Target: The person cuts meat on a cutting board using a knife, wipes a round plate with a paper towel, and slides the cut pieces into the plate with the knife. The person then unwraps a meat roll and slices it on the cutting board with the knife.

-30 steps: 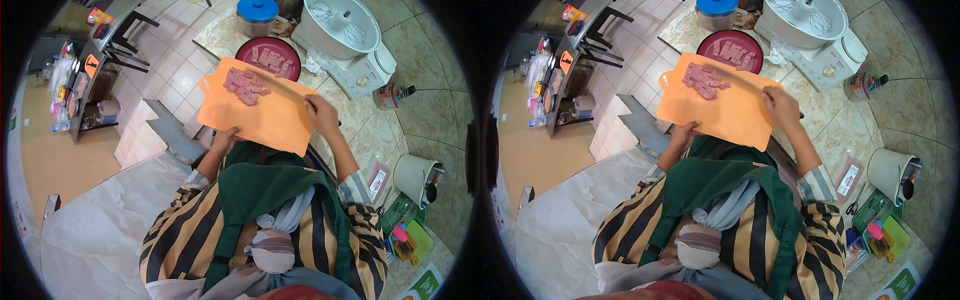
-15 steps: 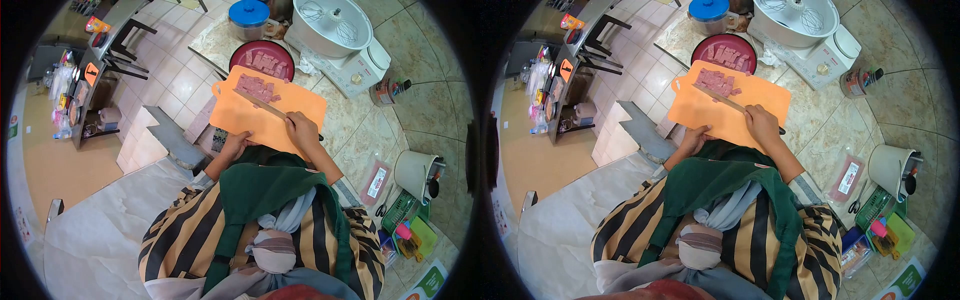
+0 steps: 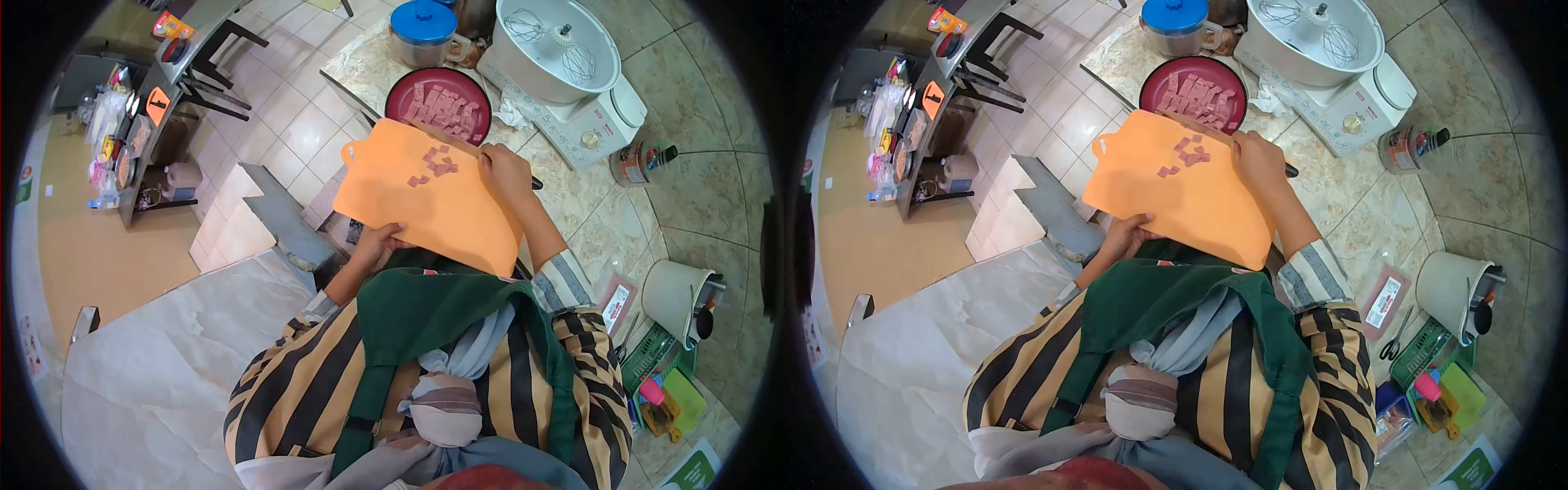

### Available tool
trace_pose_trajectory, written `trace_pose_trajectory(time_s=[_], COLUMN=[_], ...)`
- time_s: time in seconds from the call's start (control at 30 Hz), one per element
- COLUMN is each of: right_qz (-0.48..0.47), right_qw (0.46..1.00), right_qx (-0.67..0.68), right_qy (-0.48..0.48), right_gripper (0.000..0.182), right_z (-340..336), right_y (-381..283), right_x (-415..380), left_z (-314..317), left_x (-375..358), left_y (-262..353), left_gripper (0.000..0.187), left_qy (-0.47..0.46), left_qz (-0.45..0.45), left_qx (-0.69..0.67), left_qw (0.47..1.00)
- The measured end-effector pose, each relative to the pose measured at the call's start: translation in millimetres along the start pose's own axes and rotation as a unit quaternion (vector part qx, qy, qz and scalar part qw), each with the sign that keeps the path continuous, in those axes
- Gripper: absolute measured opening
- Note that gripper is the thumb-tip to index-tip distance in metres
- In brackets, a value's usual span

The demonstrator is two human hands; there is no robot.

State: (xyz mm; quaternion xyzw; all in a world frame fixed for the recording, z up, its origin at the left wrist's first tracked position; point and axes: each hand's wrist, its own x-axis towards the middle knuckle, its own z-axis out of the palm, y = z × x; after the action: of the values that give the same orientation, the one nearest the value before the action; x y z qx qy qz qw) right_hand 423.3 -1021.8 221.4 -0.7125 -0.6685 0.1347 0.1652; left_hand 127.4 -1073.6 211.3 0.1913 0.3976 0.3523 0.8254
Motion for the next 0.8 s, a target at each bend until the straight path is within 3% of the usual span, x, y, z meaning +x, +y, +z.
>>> trace_pose_trajectory(time_s=[0.17, 0.27, 0.37, 0.43, 0.53, 0.8], right_qz=[0.034, 0.036, -0.002, -0.06, -0.091, -0.03], right_qw=[0.999, 0.999, 0.997, 0.991, 0.989, 0.997], right_qx=[0.017, 0.032, 0.077, 0.08, 0.058, 0.062], right_qy=[-0.035, -0.013, 0.008, -0.086, -0.099, -0.023], right_gripper=[0.02, 0.02, 0.018, 0.017, 0.017, 0.017], right_z=[-11, -24, -48, -62, -63, -30], right_y=[-3, -2, -3, -4, -4, 19], right_x=[-2, -11, -30, -42, -51, -22], left_z=[-11, -20, -17, -14, -10, -17], left_x=[-17, -8, 5, 13, 19, 22], left_y=[9, 9, 20, 27, 34, 29], left_gripper=[0.048, 0.047, 0.045, 0.043, 0.04, 0.042], left_qy=[0.066, 0.047, 0.03, 0.024, 0.014, 0.01], left_qz=[0.005, 0.022, 0.031, 0.039, 0.047, 0.037], left_qx=[-0.002, 0.008, 0.006, 0.014, 0.035, 0.053], left_qw=[0.998, 0.999, 0.999, 0.999, 0.998, 0.998])
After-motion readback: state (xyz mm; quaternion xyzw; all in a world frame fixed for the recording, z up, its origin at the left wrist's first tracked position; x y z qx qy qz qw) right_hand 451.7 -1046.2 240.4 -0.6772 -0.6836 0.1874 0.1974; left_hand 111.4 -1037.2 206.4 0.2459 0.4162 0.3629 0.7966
